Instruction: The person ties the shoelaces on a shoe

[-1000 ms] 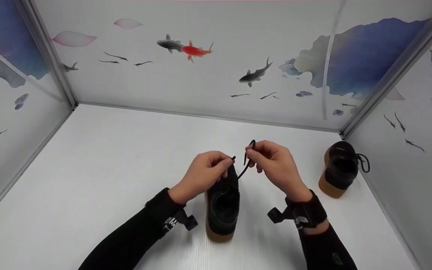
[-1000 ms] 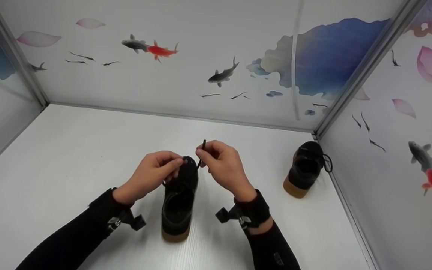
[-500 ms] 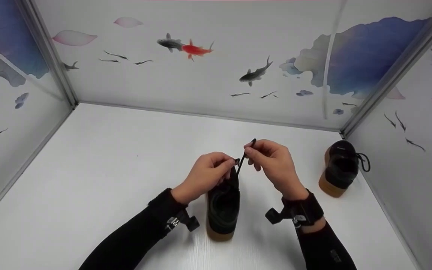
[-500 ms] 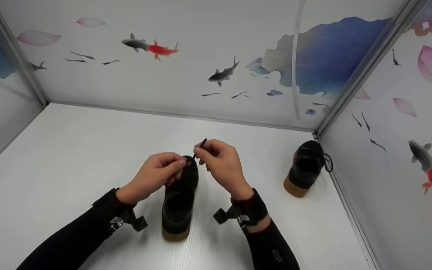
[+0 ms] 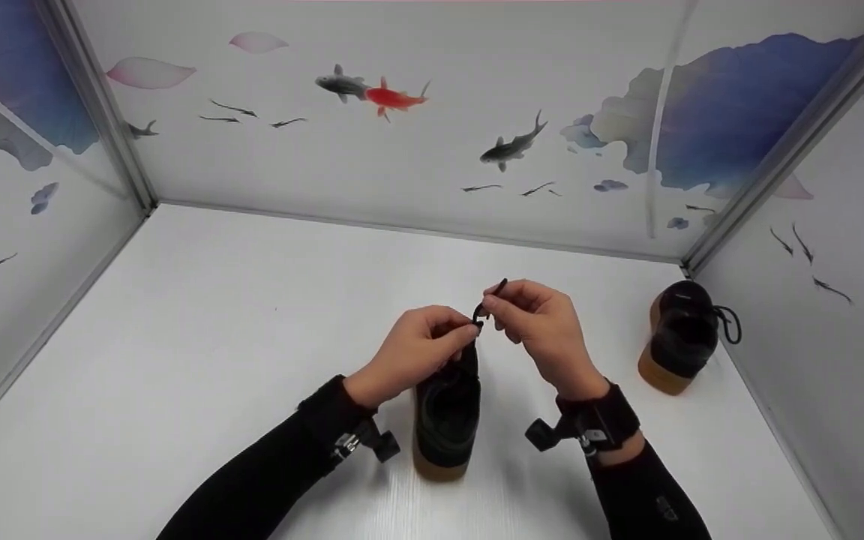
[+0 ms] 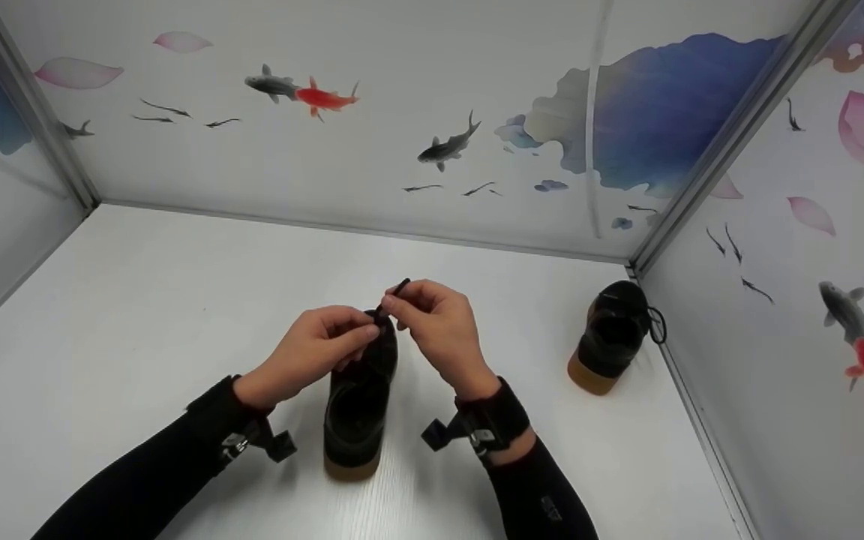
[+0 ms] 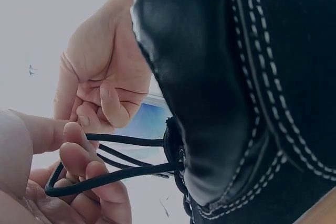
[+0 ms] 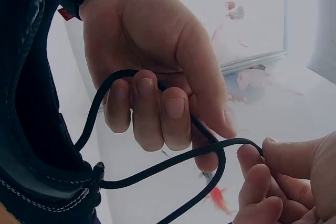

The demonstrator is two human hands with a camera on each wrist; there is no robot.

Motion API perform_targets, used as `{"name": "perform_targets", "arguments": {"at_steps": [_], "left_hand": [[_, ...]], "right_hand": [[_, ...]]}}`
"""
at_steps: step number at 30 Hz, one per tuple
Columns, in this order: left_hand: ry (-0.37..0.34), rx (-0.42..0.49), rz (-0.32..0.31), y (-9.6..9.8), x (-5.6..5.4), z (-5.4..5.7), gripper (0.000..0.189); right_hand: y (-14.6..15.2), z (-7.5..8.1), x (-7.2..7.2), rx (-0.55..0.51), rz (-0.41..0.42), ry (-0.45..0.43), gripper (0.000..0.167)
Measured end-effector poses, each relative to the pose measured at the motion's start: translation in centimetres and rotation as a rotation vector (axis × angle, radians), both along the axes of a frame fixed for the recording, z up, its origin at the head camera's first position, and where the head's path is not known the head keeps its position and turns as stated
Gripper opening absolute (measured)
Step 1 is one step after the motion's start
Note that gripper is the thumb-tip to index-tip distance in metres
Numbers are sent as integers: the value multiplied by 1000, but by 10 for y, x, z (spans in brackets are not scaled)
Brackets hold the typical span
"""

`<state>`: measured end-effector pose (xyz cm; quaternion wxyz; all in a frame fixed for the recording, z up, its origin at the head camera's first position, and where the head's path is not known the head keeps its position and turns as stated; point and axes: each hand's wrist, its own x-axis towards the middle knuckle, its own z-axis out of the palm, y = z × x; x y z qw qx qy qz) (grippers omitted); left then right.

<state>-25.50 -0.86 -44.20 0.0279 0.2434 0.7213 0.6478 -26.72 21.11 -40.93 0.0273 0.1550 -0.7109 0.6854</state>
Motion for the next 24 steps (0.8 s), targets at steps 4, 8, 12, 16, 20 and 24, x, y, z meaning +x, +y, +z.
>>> {"name": "perform_targets", "arguments": {"at_steps": [4,8,12,16,20,24], "left_hand": [[23,-12,12,1,0,0,19],[22,-3,16,1,0,0,17],[19,-6,18,1,2,2,16],[27,-1,31,0,2,1,16],[12,23,53,0,1,0,18],[-38,62,71,-1,-1,-1,19]], "right_hand": [[-1,0,0,6,1,3,11],[-1,-1,0,24,-4,6,12],[-1,-1,0,40,-5,9,13],[1,-3,-3,99,12,24,17],[6,-3,-4,254,69,23,23],[12,0,-5,409,123,25,21]]}}
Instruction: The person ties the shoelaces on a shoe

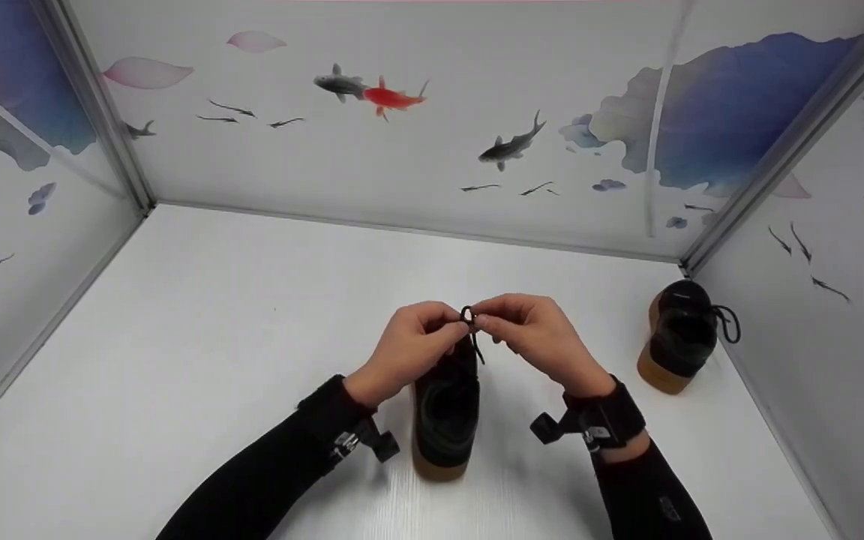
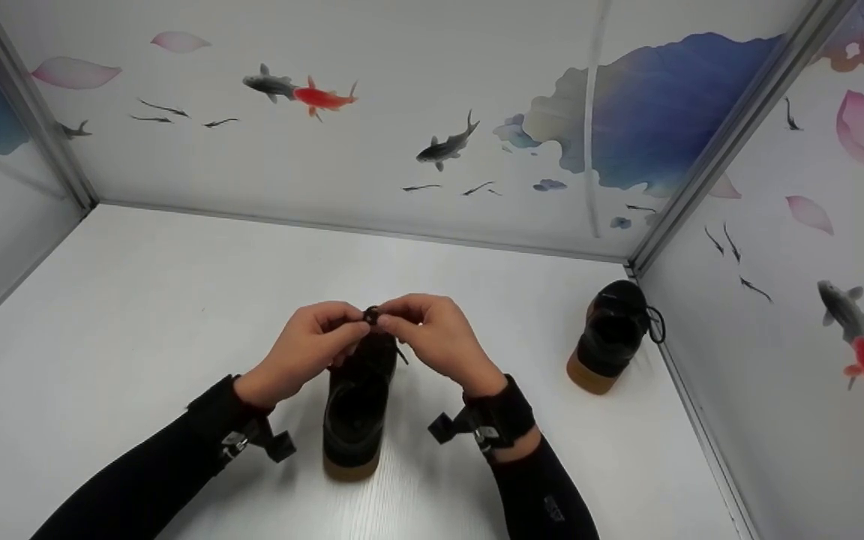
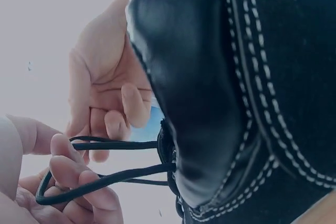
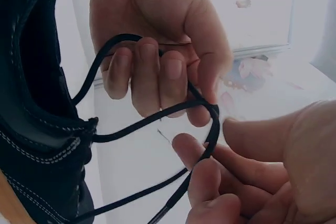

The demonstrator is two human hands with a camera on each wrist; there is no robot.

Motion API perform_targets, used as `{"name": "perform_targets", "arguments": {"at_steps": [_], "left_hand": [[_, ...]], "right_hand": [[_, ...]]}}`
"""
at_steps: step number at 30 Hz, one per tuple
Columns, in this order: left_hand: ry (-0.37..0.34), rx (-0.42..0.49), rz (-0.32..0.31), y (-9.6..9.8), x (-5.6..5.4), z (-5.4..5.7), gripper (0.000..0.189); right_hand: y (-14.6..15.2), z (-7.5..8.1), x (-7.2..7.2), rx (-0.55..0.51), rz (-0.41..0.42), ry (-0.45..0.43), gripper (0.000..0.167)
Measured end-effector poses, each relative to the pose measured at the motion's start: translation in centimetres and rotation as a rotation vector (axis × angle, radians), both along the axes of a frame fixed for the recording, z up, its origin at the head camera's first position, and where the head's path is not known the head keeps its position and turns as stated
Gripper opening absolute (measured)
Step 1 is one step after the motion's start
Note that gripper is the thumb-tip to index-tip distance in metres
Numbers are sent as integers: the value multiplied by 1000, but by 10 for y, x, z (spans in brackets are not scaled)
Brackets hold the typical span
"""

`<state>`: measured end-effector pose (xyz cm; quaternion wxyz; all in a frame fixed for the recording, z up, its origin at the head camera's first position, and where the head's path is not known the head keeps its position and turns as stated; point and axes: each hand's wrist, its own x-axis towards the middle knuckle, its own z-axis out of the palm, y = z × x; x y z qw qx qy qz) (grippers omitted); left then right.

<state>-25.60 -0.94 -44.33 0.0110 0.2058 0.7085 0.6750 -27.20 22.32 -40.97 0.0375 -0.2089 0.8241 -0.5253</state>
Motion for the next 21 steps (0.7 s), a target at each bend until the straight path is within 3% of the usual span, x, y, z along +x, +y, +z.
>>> {"name": "perform_targets", "arguments": {"at_steps": [7,12,21], "left_hand": [[-71,42,25,-2,-3,-2,17],[-62,42,42,1,-5,-5,18],[-16,-45,125,2,-11,-8,20]], "right_hand": [[3,3,-1,155,-38,90,10],[1,2,0,165,-47,115,9],[-1,2,3,173,-21,122,9]]}}
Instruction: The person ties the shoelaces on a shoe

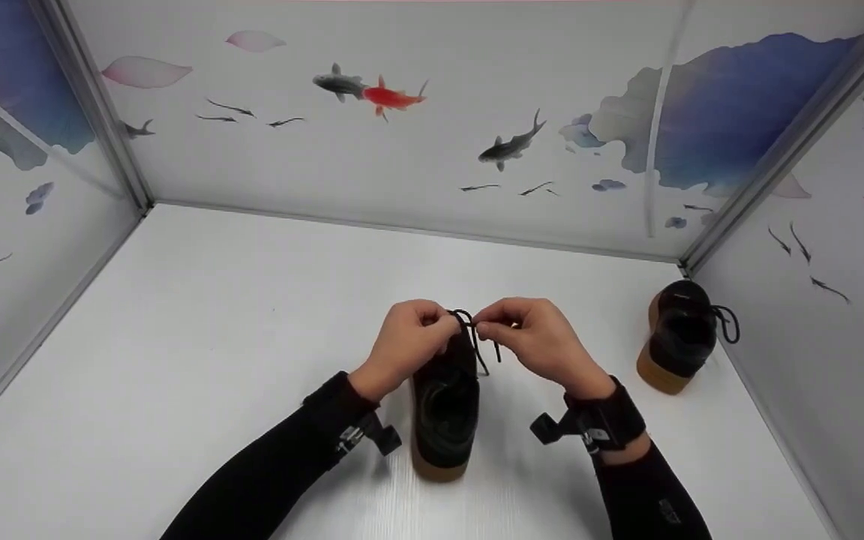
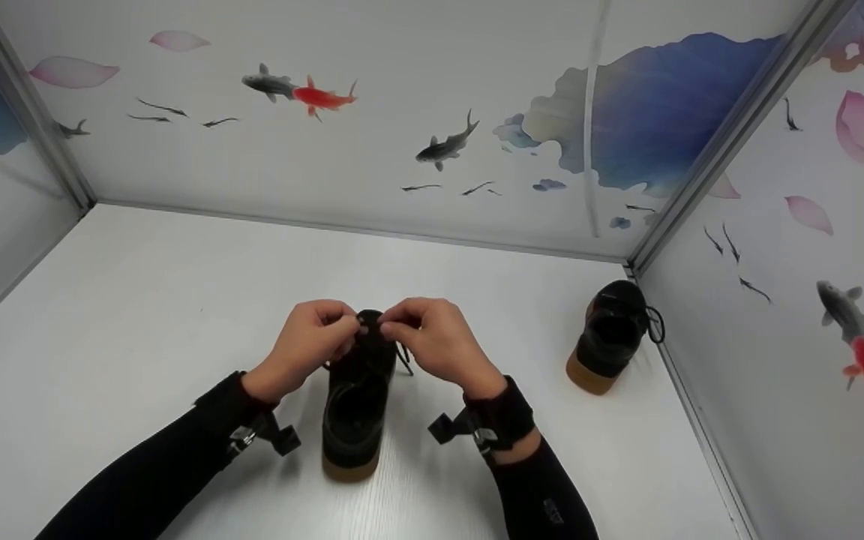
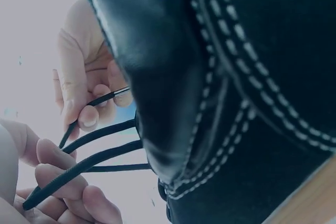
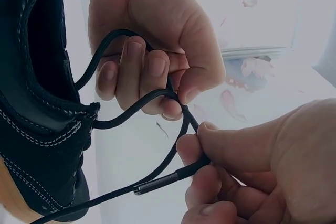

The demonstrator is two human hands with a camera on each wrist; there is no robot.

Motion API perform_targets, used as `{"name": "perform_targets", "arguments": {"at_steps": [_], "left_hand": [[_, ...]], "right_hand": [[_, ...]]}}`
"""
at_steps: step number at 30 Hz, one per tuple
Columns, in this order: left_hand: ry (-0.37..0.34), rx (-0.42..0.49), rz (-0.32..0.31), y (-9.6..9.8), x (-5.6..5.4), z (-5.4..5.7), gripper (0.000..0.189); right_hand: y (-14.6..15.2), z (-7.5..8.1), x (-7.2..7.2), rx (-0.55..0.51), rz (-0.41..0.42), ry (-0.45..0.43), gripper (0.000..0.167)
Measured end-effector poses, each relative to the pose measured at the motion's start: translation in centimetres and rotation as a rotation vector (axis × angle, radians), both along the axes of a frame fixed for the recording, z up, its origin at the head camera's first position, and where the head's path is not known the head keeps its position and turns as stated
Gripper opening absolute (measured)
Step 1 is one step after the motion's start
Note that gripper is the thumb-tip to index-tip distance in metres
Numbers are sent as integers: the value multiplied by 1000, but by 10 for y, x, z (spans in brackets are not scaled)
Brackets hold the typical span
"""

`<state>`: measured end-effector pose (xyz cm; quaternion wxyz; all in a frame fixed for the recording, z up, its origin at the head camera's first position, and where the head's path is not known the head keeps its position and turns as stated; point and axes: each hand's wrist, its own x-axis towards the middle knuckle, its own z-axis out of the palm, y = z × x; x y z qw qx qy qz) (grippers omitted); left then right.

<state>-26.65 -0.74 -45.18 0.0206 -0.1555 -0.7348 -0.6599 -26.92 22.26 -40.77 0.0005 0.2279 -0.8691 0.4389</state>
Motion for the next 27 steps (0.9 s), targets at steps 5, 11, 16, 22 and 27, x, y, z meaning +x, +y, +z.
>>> {"name": "perform_targets", "arguments": {"at_steps": [5,11,16,22,27], "left_hand": [[-35,7,27,-1,-4,1,20],[-64,38,27,0,-8,0,19],[-92,94,8,1,-11,-1,18],[-129,180,-32,4,-17,-4,17],[-166,241,-78,7,-23,-9,16]], "right_hand": [[2,-1,-1,24,-8,8,10],[5,0,-3,42,-44,24,12],[9,0,-4,74,-115,38,14],[13,3,-6,63,-167,-7,13],[15,7,-5,19,-161,-50,10]]}}
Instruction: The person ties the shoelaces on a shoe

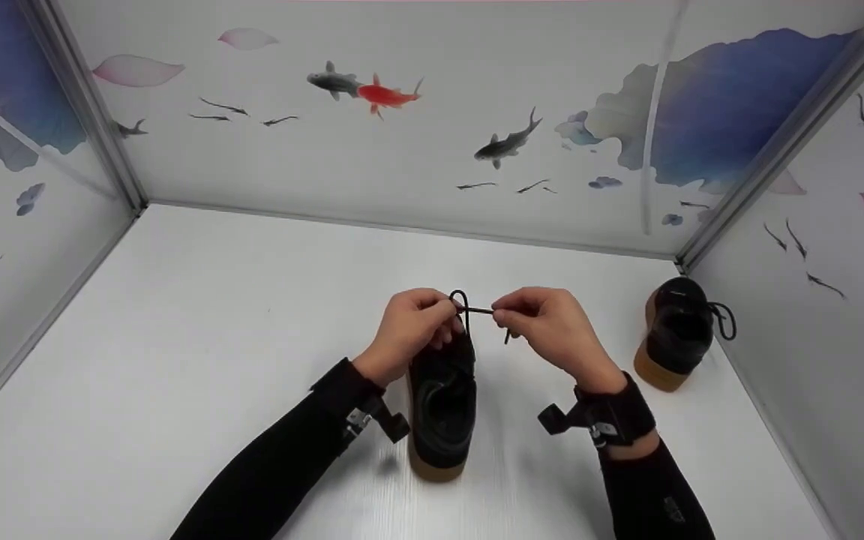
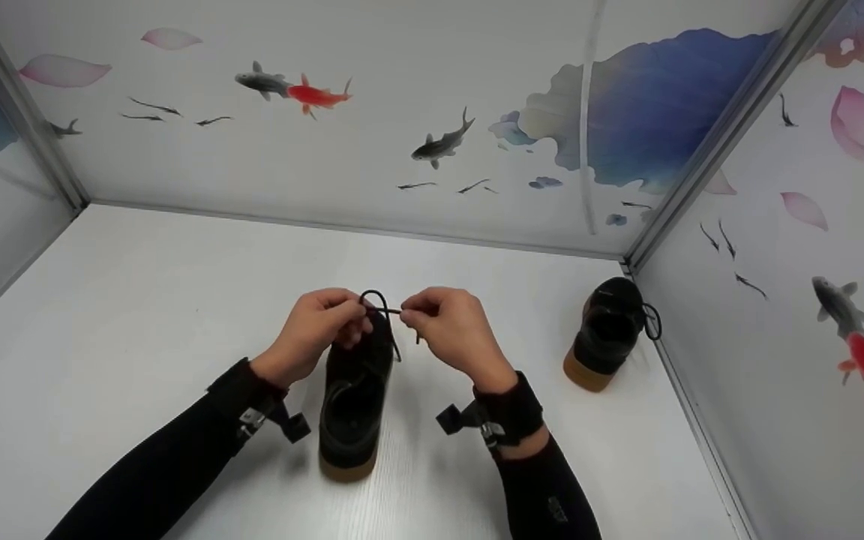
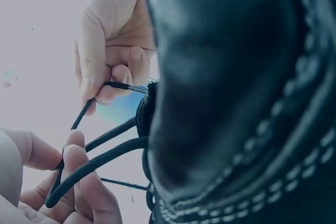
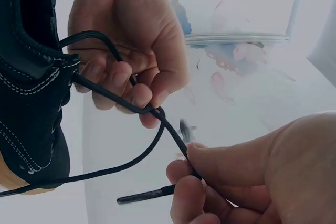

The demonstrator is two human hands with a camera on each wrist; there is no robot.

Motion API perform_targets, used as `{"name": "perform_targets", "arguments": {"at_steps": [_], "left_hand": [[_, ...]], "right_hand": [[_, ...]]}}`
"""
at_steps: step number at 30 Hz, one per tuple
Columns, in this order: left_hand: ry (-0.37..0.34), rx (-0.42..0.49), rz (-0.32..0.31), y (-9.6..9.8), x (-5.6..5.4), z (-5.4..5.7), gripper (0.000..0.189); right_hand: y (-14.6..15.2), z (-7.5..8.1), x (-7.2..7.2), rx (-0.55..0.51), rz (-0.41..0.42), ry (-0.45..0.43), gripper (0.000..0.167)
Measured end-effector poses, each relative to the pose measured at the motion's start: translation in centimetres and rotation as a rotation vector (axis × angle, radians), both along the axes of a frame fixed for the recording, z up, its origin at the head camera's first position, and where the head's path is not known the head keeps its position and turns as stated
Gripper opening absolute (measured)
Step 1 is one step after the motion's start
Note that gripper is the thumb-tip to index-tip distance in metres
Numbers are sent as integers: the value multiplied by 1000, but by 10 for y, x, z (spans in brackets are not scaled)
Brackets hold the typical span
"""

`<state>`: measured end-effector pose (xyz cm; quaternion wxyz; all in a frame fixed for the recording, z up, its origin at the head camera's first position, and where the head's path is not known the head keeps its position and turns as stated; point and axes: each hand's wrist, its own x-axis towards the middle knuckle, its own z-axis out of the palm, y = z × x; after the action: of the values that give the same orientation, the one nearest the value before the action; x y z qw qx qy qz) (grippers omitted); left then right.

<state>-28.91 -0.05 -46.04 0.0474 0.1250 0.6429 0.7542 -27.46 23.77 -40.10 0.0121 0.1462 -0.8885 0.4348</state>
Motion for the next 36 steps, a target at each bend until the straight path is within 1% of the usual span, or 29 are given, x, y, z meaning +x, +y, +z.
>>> {"name": "perform_targets", "arguments": {"at_steps": [5,10,13,17,21,26,30,33,36], "left_hand": [[-42,16,-12,3,-3,-1,13],[-63,25,-13,4,-4,1,18],[-76,29,-38,2,-4,2,21],[-80,18,-70,-3,-6,3,21],[-70,-2,-71,-8,-7,5,21],[-69,-32,-74,-12,-8,6,23],[-85,-54,-89,-12,-8,5,19],[-97,-45,-98,-11,-8,5,21],[-94,-32,-92,-10,-8,4,19]], "right_hand": [[1,1,0,-28,10,-24,9],[3,1,0,-32,4,-33,8],[4,2,1,-42,-5,-42,9],[6,4,1,-59,-24,-61,10],[7,5,0,-79,-32,-84,11],[7,6,0,-162,10,-112,15],[5,5,0,-233,48,-135,17],[3,4,1,-256,58,-147,17],[1,3,3,-278,69,-156,17]]}}
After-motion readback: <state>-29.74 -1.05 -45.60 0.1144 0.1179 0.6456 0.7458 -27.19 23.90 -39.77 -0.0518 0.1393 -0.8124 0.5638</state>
